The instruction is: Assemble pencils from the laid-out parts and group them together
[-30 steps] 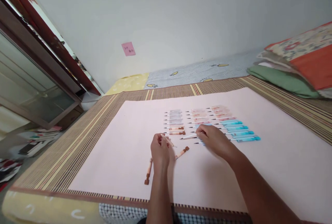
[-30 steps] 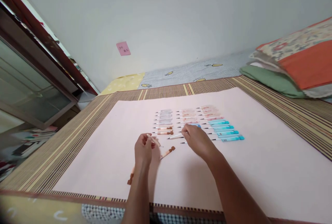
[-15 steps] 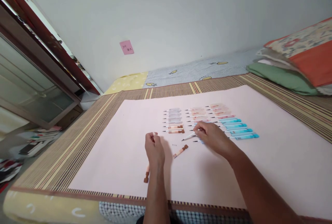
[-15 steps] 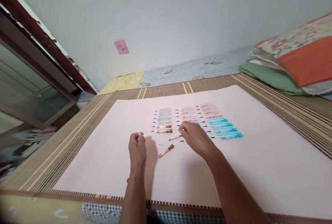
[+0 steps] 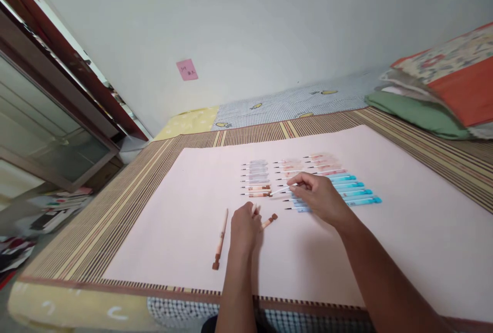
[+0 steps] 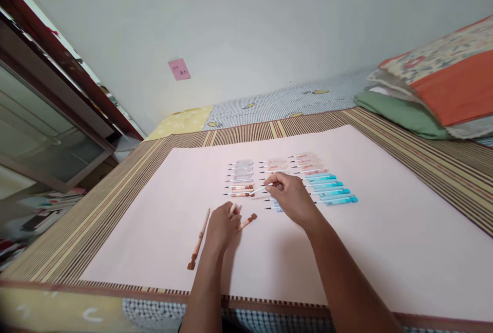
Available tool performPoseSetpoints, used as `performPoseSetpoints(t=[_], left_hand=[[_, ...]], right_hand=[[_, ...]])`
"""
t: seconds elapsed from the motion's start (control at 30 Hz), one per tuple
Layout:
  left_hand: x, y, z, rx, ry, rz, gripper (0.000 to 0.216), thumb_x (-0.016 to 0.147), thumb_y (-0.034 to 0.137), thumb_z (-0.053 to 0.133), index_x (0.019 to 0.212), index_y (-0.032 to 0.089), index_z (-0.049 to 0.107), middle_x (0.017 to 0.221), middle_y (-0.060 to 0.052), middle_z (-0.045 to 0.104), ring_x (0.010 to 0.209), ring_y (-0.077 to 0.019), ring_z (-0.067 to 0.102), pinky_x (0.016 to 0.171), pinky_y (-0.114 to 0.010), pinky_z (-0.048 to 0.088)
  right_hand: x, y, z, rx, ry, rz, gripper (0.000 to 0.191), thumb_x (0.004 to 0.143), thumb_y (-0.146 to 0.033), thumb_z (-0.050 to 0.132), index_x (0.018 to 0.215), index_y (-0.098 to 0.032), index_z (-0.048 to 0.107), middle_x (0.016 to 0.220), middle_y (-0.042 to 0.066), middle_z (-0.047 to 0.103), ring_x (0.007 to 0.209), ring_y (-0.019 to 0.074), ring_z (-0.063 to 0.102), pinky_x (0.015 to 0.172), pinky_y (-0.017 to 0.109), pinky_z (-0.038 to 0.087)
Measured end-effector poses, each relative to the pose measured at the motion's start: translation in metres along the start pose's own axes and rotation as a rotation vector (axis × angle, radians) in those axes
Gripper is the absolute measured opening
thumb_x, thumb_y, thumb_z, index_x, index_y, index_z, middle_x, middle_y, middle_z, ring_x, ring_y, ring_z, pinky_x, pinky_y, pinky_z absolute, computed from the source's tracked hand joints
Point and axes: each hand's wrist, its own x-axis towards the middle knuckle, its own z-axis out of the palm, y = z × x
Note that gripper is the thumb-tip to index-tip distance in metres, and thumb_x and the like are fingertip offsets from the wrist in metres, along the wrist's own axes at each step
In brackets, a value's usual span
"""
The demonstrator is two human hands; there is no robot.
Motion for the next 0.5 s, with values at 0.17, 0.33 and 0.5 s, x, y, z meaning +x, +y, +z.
performPoseSetpoints(t=[0.17,0.33,0.5], left_hand=[[0.004,0.002,-0.005,0.325,0.045,0.019,0.03,0.071,0.004,0.066,0.054,0.023,0.049,0.056,-0.001,0.052,0.054,-0.0166,0.042,0.054,-0.026,0.026],[0.006,0.001,-0.012,0.318,0.081,0.063,0.022,0.078,0.011,0.065,0.063,0.023,0.054,0.061,-0.002,0.059,0.058,-0.0178,0.047,0.057,-0.026,0.025],[0.01,-0.004,-0.021,0.378,0.166,0.102,0.018,0.079,0.01,0.063,0.067,0.023,0.058,0.067,-0.003,0.061,0.064,-0.0194,0.05,0.06,-0.026,0.028]], right_hand=[[-0.001,-0.001,0.003,0.04,-0.065,0.038,0.021,0.077,-0.039,0.062,0.08,-0.019,0.069,0.064,0.0,0.06,0.059,0.0147,0.053,0.052,0.027,0.038],[0.0,-0.001,0.003,0.133,-0.048,0.057,0.025,0.076,-0.043,0.065,0.08,-0.019,0.066,0.073,0.003,0.066,0.069,0.0184,0.063,0.057,0.028,0.045],[0.001,0.001,0.002,0.131,-0.033,0.064,0.024,0.076,-0.043,0.066,0.08,-0.019,0.067,0.074,0.003,0.066,0.071,0.0191,0.066,0.057,0.028,0.047]])
